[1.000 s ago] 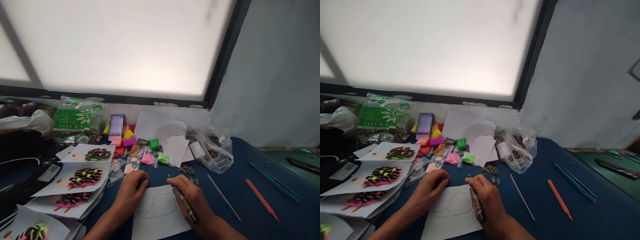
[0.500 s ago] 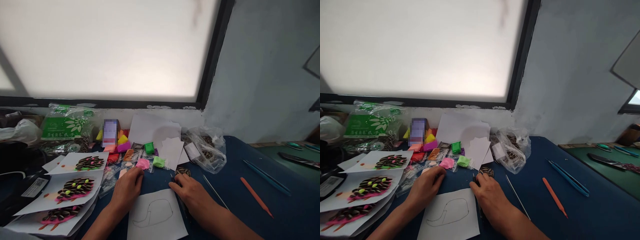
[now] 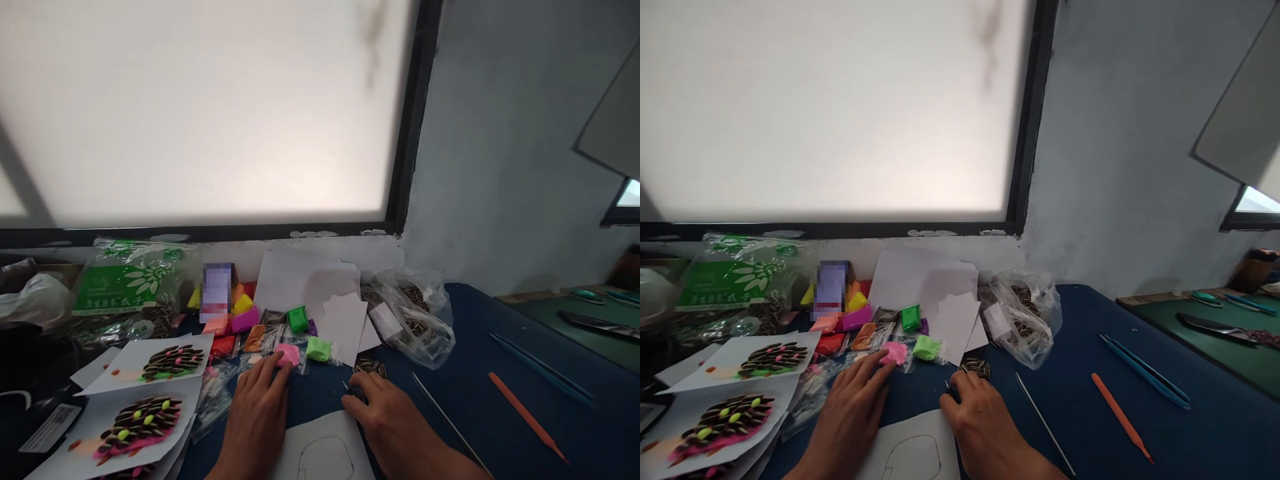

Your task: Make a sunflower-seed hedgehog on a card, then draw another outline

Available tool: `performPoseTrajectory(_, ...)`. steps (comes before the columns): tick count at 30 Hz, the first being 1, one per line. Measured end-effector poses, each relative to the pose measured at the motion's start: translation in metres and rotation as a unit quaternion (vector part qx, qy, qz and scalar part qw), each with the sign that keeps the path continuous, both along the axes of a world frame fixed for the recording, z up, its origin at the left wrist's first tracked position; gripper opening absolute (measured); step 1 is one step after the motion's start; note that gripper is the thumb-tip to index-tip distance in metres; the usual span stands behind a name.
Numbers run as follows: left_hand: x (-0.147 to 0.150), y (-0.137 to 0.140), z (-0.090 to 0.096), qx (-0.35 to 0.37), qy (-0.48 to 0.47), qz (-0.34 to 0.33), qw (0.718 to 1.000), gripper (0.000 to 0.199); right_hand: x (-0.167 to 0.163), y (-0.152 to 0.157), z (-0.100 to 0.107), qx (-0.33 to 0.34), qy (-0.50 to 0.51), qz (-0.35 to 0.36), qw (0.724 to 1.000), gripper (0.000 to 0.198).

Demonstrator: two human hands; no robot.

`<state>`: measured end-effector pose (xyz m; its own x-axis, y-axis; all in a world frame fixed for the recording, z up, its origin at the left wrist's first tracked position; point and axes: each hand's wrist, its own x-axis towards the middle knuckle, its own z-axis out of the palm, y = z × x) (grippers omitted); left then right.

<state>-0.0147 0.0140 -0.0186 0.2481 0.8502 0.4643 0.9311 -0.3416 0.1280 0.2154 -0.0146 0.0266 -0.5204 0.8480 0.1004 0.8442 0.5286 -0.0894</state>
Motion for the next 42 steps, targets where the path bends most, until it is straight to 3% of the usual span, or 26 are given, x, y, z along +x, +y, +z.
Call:
performPoseTrajectory(5,-0.005,0.010,-0.014,-0.039,0.008,-0.019,0.999,0.048,-0.009,0.008,0.007,-0.002,0.029,0.002,1.000,0.039)
performPoseTrajectory(10,-0.010,0.010,-0.016,-0.018,0.004,-0.020,1.000,0.042,-0.032,0.029,0.023,0.019,0.027,0.006,0.999,0.028)
performPoseTrajectory(14,-0.010,0.008,-0.015,-0.006,0.030,-0.002,1.000,0.041,-0.044,0.050,0.031,0.024,-0.009,-0.067,0.997,0.025)
performPoseTrajectory(22,0.001,0.006,0.003,-0.099,0.055,0.049,0.992,0.048,-0.048,0.069,0.012,0.022,0.018,-0.045,0.999,0.021)
performPoseTrajectory(27,-0.002,0.008,0.003,-0.122,0.005,0.038,0.992,0.048,-0.041,0.072,0.019,0.016,0.111,-0.055,0.992,0.026)
performPoseTrajectory(31,-0.010,0.012,-0.002,-0.053,-0.127,-0.004,0.990,0.048,-0.034,0.071,0.029,-0.023,0.228,-0.070,0.971,0.029)
performPoseTrajectory(33,-0.010,0.013,0.005,-0.017,-0.250,-0.037,0.967,0.041,-0.035,0.068,0.029,-0.065,0.282,-0.061,0.955,0.028)
performPoseTrajectory(34,-0.008,0.013,0.011,-0.037,-0.321,-0.054,0.945,0.042,-0.037,0.066,0.029,-0.090,0.305,-0.052,0.947,0.027)
performPoseTrajectory(36,-0.003,0.010,0.025,-0.120,-0.457,-0.079,0.878,0.053,-0.041,0.060,0.027,-0.142,0.346,-0.029,0.927,0.024)
performPoseTrajectory(39,0.005,0.006,0.038,-0.289,-0.559,-0.137,0.765,0.058,-0.047,0.052,0.024,-0.205,0.395,-0.007,0.895,0.020)
performPoseTrajectory(42,0.007,0.005,0.033,-0.309,-0.644,-0.104,0.692,0.050,-0.049,0.048,0.020,-0.251,0.435,-0.019,0.864,0.027)
